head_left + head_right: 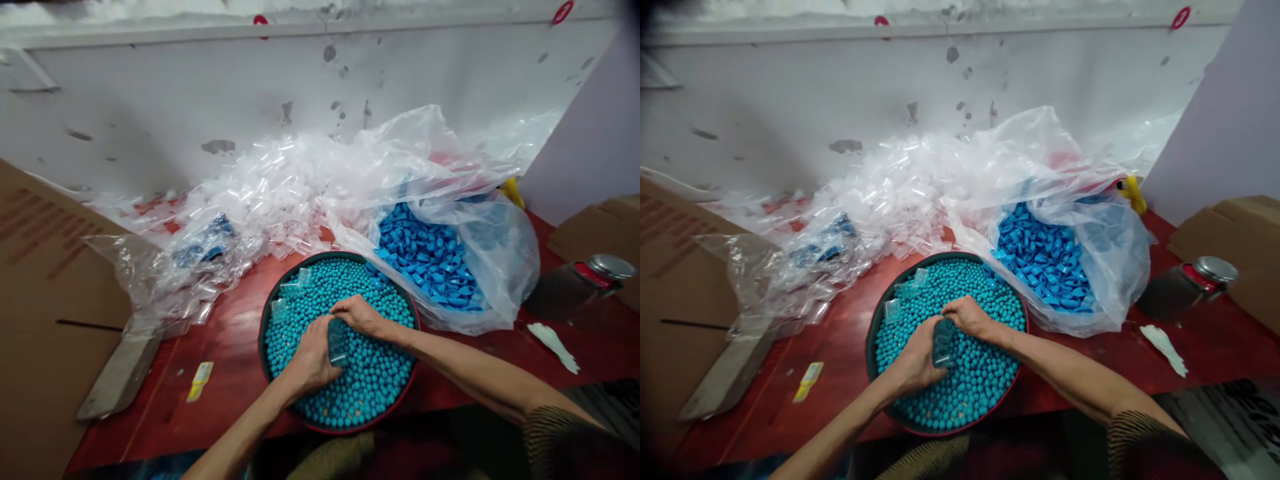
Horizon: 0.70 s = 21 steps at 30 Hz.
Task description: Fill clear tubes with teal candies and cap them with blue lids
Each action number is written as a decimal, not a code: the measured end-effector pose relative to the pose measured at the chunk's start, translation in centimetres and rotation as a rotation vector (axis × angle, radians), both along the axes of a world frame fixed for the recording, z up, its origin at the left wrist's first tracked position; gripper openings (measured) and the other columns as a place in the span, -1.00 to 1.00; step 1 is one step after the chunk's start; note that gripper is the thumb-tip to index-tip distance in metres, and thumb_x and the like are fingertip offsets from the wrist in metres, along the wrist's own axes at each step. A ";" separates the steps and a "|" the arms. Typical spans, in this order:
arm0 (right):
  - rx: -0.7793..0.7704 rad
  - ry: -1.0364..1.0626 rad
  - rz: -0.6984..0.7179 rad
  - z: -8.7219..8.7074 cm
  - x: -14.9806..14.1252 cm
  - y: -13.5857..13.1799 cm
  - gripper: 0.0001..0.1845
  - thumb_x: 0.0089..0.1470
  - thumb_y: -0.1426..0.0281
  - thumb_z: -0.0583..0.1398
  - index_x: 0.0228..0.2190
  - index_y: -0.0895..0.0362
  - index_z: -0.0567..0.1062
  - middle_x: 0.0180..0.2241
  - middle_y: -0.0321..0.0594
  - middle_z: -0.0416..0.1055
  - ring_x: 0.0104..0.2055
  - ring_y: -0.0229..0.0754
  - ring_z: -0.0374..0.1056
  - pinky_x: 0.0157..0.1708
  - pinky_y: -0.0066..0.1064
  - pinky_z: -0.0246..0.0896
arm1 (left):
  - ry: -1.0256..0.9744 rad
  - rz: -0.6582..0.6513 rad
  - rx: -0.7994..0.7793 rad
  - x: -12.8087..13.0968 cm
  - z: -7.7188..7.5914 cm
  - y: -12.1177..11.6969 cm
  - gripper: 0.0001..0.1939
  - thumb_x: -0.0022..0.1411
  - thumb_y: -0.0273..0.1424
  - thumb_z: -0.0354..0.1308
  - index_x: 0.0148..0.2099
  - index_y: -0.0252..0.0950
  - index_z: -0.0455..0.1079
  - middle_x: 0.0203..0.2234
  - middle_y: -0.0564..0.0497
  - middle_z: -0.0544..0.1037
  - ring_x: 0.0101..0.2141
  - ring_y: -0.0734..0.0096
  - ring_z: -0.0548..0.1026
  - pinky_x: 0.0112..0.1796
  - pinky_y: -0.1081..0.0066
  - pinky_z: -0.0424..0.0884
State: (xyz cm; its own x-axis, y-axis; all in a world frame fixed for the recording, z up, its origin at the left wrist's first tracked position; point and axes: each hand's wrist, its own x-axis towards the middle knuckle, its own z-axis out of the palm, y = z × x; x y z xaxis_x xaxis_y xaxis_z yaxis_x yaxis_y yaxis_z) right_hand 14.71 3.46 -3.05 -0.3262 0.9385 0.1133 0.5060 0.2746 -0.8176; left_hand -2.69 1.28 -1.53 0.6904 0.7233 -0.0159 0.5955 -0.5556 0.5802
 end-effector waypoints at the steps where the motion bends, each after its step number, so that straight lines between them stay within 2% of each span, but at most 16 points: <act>1: -0.002 0.005 0.001 0.0 0.0 -0.2 -0.75 -0.02 0.50 0.04 -0.42 0.16 0.52 -0.51 -0.34 0.44 -0.43 -0.29 0.33 -0.37 -0.53 0.16 | -0.007 0.007 -0.020 0.1 0.1 0.1 -0.13 -0.22 -0.43 0.10 0.16 -0.34 -0.20 0.03 -0.19 0.13 0.02 0.15 0.13 0.00 0.16 0.12; 4: 0.004 0.013 -0.007 0.1 -0.1 -1.0 -0.73 0.03 0.46 0.01 -0.38 0.13 0.51 -0.51 -0.35 0.42 -0.46 -0.30 0.31 -0.42 -0.54 0.14 | 0.030 0.030 -0.049 0.3 0.3 0.2 0.00 -0.24 -0.43 0.12 0.20 -0.39 -0.36 0.04 -0.22 0.10 0.03 0.12 0.11 0.00 0.17 0.10; 7: 0.018 0.020 -0.051 0.1 -0.2 -1.4 -0.72 0.06 0.42 -0.01 -0.36 0.13 0.50 -0.49 -0.33 0.43 -0.46 -0.30 0.31 -0.42 -0.53 0.14 | 0.103 0.080 -0.084 0.7 0.5 0.0 0.02 -0.26 -0.41 0.13 0.21 -0.41 -0.35 0.02 -0.24 0.12 0.01 0.09 0.13 -0.02 0.15 0.10; 11: 0.062 -0.098 -0.074 0.0 -0.6 -1.6 -0.71 0.10 0.44 -0.05 -0.30 0.14 0.46 -0.40 -0.29 0.44 -0.38 -0.30 0.32 -0.34 -0.52 0.15 | 0.102 0.082 -0.092 1.1 0.2 -0.4 0.03 -0.27 -0.41 0.13 0.20 -0.40 -0.38 0.10 -0.26 -0.03 0.09 0.08 -0.01 0.00 0.15 0.06; 14: 0.111 -0.261 -0.069 0.2 -1.0 -1.8 -0.73 0.08 0.46 -0.03 -0.38 0.16 0.46 -0.48 -0.24 0.41 -0.41 -0.25 0.28 -0.32 -0.45 0.13 | 0.103 0.137 -0.034 1.5 -0.2 -0.8 -0.05 -0.21 -0.44 0.07 0.20 -0.42 -0.34 0.06 -0.25 0.06 0.05 0.10 0.05 -0.02 0.16 0.09; 16: 0.128 -0.300 -0.067 0.7 -1.1 -2.1 -0.76 0.06 0.46 -0.01 -0.43 0.17 0.46 -0.51 -0.21 0.39 -0.40 -0.21 0.26 -0.26 -0.37 0.11 | 0.134 0.180 0.000 1.8 -0.3 -1.0 -0.10 -0.19 -0.44 0.04 0.19 -0.44 -0.29 0.00 -0.24 0.13 0.00 0.10 0.12 -0.07 0.17 0.13; 19: 0.188 -0.346 -0.115 1.6 -0.4 -3.0 -0.76 0.07 0.46 -0.02 -0.34 0.17 0.44 -0.36 -0.14 0.39 -0.25 -0.14 0.22 -0.17 -0.29 0.07 | 0.194 0.184 0.033 1.8 -0.1 -1.2 -0.12 -0.18 -0.42 0.05 0.19 -0.42 -0.24 -0.08 -0.22 0.18 -0.08 0.09 0.18 -0.12 0.18 0.17; 21: 0.230 -0.372 -0.243 1.6 0.7 -3.9 -0.73 0.07 0.44 -0.02 -0.22 0.18 0.38 -0.20 -0.08 0.33 -0.11 -0.10 0.15 -0.09 -0.25 0.03 | 0.227 0.184 0.041 1.7 0.3 -1.3 -0.11 -0.19 -0.42 0.06 0.20 -0.38 -0.24 -0.10 -0.20 0.19 -0.11 0.09 0.19 -0.14 0.19 0.17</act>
State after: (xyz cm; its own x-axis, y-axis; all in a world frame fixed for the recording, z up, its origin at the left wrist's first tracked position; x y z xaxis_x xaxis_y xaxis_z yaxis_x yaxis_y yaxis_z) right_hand 15.38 -0.40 -1.41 -0.1583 0.9569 0.2436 0.8235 0.2641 -0.5021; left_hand -1.01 -0.01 -1.22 0.5295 0.8394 -0.1227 0.8004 -0.4464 0.4001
